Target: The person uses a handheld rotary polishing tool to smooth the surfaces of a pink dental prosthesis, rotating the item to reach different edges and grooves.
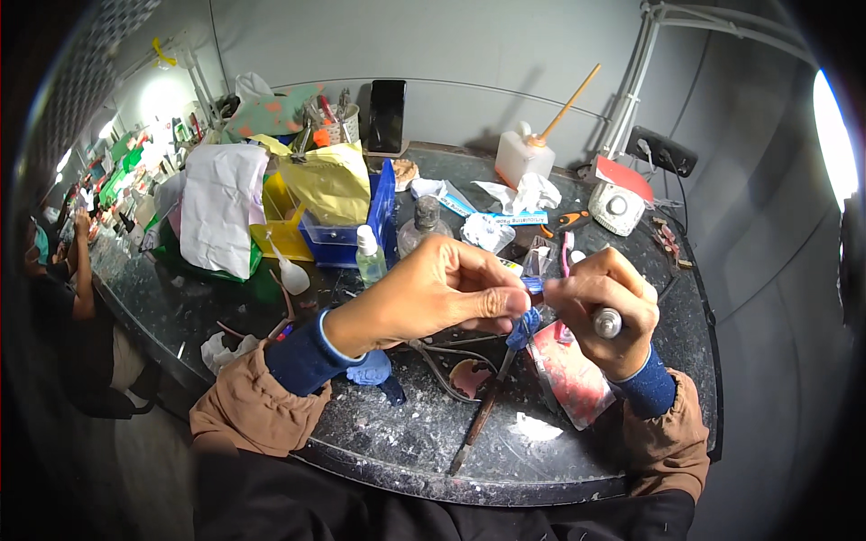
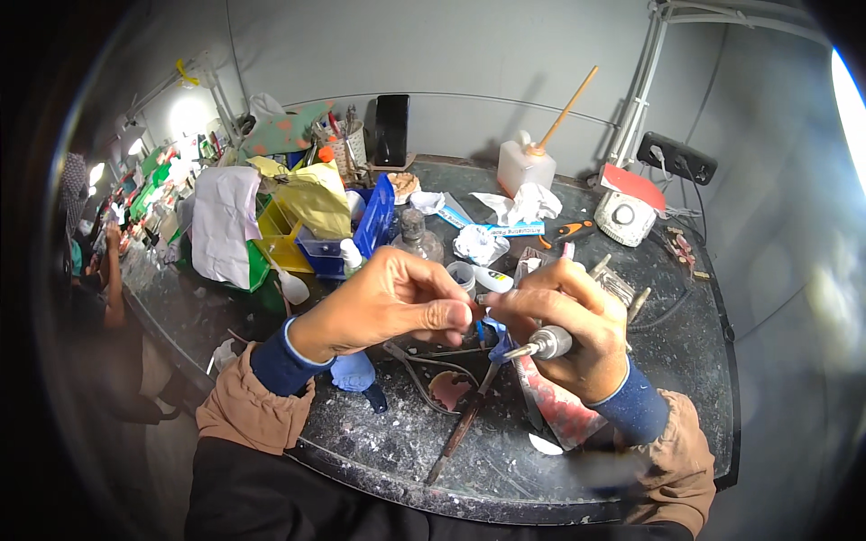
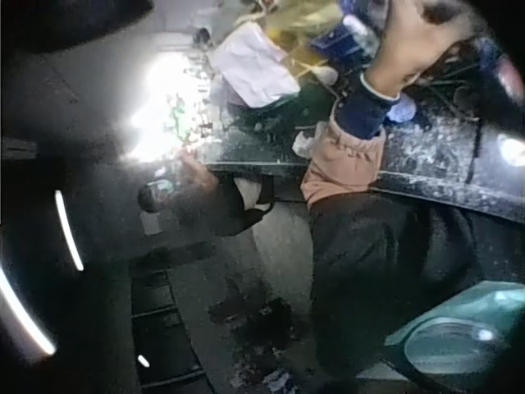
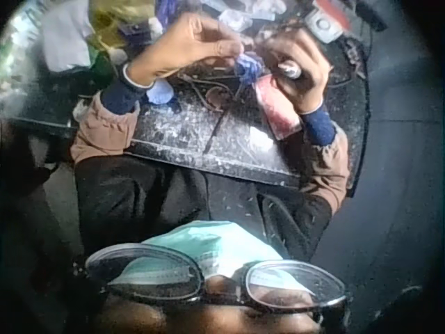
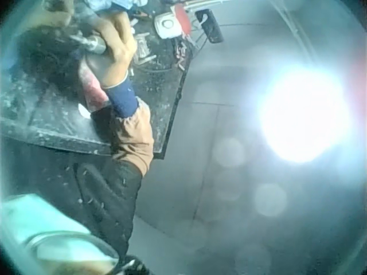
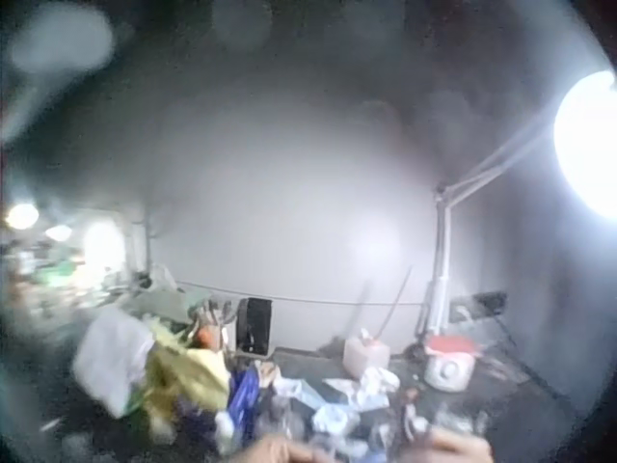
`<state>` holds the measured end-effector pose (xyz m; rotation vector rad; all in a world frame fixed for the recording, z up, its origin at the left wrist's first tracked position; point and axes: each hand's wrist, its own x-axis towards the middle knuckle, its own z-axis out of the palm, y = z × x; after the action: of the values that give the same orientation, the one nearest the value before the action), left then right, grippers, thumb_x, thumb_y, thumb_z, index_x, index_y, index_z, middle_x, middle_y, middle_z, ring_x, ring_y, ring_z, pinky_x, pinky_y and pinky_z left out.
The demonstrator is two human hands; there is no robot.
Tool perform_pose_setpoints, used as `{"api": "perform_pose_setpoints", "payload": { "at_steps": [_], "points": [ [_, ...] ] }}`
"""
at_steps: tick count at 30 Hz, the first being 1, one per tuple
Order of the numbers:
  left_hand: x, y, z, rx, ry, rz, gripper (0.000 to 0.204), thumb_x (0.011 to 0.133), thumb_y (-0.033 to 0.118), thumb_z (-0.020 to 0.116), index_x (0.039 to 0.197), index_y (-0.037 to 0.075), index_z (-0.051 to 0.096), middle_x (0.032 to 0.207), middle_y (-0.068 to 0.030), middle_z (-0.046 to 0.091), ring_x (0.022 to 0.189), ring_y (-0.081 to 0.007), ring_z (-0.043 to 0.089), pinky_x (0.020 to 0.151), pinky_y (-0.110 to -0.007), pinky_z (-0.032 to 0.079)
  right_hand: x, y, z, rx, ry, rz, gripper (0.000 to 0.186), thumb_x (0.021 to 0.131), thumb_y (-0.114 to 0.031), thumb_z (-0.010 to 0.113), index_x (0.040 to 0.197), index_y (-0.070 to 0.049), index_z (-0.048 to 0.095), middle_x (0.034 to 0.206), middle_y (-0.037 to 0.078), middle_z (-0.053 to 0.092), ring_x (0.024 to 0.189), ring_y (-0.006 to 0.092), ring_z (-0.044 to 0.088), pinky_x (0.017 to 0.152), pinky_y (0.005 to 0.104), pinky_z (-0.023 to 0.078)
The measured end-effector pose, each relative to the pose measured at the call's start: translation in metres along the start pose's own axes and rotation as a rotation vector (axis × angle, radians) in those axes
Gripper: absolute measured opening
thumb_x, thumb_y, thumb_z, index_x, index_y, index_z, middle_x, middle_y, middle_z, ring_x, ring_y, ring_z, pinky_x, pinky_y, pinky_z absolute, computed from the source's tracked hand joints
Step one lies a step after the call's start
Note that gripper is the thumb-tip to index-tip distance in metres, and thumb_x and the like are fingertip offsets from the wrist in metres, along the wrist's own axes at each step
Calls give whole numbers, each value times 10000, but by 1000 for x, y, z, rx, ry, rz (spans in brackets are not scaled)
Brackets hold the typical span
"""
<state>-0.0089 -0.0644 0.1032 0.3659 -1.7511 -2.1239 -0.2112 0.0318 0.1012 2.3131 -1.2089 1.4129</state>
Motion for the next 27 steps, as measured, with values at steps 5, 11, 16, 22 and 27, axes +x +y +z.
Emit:
{"api": "perform_pose_setpoints", "payload": {
  "at_steps": [5, 11, 16, 22, 27],
  "points": [
    [-5, -6, 16, 193, 186, 278, 129, 870, 75, 673, 953, -23, 662, 858, -67, 663, 739, -105, 640, 646, -199, 508, -1, -12, 1, -36, 67, 46, 246, 663, -4, 796, 888, -55, 709, 739, 71, 634, 643, 182, 638, 569, 285, 499],
    [-12, -4, 30, 293, 266, 399, 111, 845, 3, 677, 934, -58, 653, 884, -63, 647, 767, -86, 617, 670, -206, 517, -3, -15, 4, -49, 108, 69, 246, 657, 13, 786, 882, -48, 708, 741, 75, 646, 614, 169, 627, 537, 273, 488],
    [-14, -1, 35, 314, 280, 469, 87, 837, -2, 680, 909, -47, 664, 862, -72, 642, 787, -93, 612, 660, -207, 507, -3, -23, 5, -63, 169, -15, 289, 640, 52, 766, 905, -51, 711, 732, 75, 651, 538, 126, 574, 458, 253, 443],
    [-13, -7, 34, 403, 245, 526, 60, 823, -12, 690, 875, -36, 675, 874, -94, 642, 807, -109, 614, 654, -215, 504, -2, -29, 4, -64, 121, 13, 290, 658, 47, 741, 923, -67, 717, 735, 54, 640, 532, 112, 572, 459, 239, 450],
    [-13, -9, 34, 454, 235, 582, 72, 816, -19, 696, 881, -37, 670, 882, -102, 644, 812, -117, 634, 658, -212, 529, -3, -33, 1, -69, 90, 57, 271, 659, 41, 729, 910, -61, 712, 736, 53, 637, 550, 127, 591, 475, 251, 460]
  ]
}}
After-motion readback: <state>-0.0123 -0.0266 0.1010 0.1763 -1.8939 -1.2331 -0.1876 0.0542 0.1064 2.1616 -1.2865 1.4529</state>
